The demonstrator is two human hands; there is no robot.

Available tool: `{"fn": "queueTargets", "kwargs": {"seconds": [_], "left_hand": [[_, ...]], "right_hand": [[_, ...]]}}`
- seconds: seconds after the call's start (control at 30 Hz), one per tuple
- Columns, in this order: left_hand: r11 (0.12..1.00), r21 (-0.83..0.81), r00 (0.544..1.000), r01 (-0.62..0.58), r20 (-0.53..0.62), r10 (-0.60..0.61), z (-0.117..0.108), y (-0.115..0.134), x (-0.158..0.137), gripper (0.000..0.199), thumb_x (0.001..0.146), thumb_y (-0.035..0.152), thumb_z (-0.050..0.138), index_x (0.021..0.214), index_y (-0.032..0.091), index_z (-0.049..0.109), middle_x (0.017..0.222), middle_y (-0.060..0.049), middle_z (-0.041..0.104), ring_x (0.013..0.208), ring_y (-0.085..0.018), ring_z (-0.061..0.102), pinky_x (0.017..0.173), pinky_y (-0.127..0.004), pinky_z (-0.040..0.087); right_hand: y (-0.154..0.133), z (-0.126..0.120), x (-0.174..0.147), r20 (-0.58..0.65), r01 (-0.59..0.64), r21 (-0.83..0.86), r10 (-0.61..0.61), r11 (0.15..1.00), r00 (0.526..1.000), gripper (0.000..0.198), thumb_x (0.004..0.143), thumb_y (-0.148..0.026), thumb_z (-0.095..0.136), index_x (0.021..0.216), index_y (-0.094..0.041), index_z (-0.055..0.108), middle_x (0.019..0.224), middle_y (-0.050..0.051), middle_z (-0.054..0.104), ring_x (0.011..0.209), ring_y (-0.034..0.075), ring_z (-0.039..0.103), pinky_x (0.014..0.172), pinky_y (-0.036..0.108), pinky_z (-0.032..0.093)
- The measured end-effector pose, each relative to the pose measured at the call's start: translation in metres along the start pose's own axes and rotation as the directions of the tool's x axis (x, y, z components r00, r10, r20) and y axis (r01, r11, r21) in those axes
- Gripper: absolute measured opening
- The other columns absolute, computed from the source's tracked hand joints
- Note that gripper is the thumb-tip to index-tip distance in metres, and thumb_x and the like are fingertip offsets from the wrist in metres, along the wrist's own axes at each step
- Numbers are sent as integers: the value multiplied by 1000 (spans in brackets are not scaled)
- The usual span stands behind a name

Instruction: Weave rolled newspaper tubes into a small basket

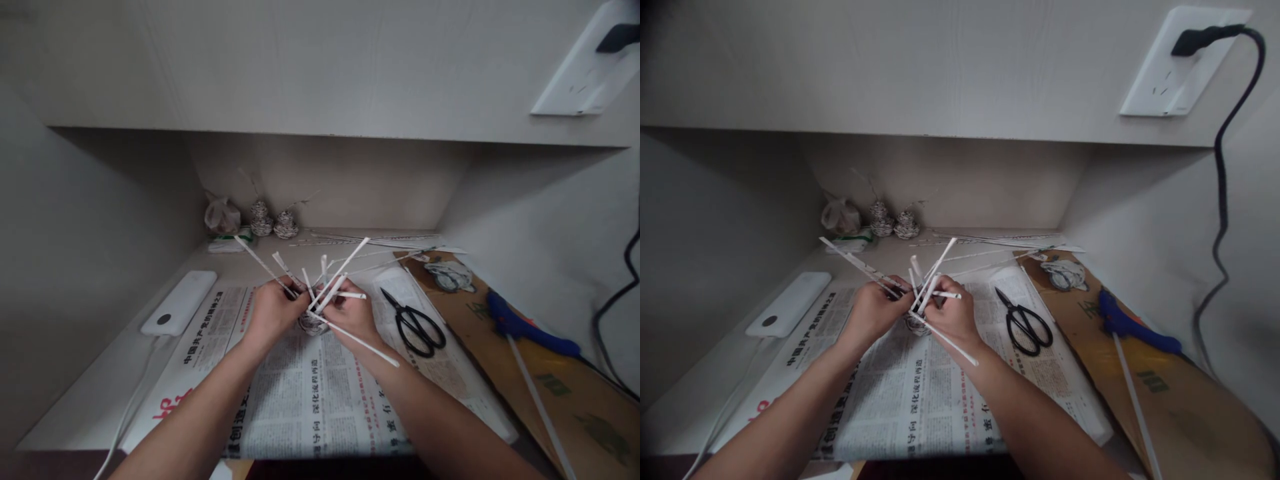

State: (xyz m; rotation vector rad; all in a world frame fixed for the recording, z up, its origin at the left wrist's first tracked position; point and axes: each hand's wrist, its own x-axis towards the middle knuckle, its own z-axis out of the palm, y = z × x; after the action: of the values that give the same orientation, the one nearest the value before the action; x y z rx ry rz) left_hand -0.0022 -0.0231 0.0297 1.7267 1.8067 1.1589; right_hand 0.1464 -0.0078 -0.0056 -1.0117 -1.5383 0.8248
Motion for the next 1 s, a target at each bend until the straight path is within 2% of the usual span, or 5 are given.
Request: {"fn": "queueTargets", "kwargs": {"seconds": [0.17, 0.3, 0.53, 0.63, 1.0], "left_hand": [[999, 15, 999, -34, 10, 33, 1, -1, -1, 17, 71, 32, 63, 71, 17, 70, 62, -2, 69, 54, -14, 59, 53, -22, 40], [999, -18, 998, -48, 36, 49, 3, -3, 0, 16, 72, 32, 61, 70, 17, 69, 59, -1, 67, 52, -13, 58, 53, -21, 40], [997, -19, 995, -81, 49, 82, 4, -3, -2, 16, 72, 28, 59, 72, 17, 70, 59, -1, 66, 55, -14, 58, 52, -21, 37], [997, -15, 997, -80, 15, 80, 5, -4, -1, 15, 72, 26, 58, 71, 18, 70, 59, -1, 66, 54, -13, 57, 53, -20, 38], [988, -122, 994, -98, 25, 102, 2, -3, -2, 12, 71, 27, 61, 72, 17, 68, 70, -3, 70, 63, -15, 61, 59, -22, 42]], "right_hand": [[-4, 1, -1, -12, 84, -60, -85, 995, 996, 11, 74, -18, 63, 84, -22, 66, 79, 1, 71, 71, 18, 66, 68, 27, 51], [0, 5, 1, -84, 42, -9, -43, 999, 996, 11, 76, -26, 66, 86, -22, 64, 79, 1, 71, 68, 17, 65, 67, 26, 52], [-7, 1, -1, -79, 32, 23, -30, 999, 996, 17, 81, -32, 64, 95, -22, 66, 85, 3, 72, 74, 18, 67, 69, 27, 52], [-11, 1, -3, -64, 57, 43, -54, 997, 997, 19, 85, -29, 58, 102, -23, 65, 86, 3, 71, 75, 18, 67, 70, 27, 53], [-12, -2, 2, 89, 14, -24, -11, 1000, 996, 19, 74, -16, 62, 90, -21, 70, 88, 3, 74, 78, 19, 70, 76, 30, 54]]}}
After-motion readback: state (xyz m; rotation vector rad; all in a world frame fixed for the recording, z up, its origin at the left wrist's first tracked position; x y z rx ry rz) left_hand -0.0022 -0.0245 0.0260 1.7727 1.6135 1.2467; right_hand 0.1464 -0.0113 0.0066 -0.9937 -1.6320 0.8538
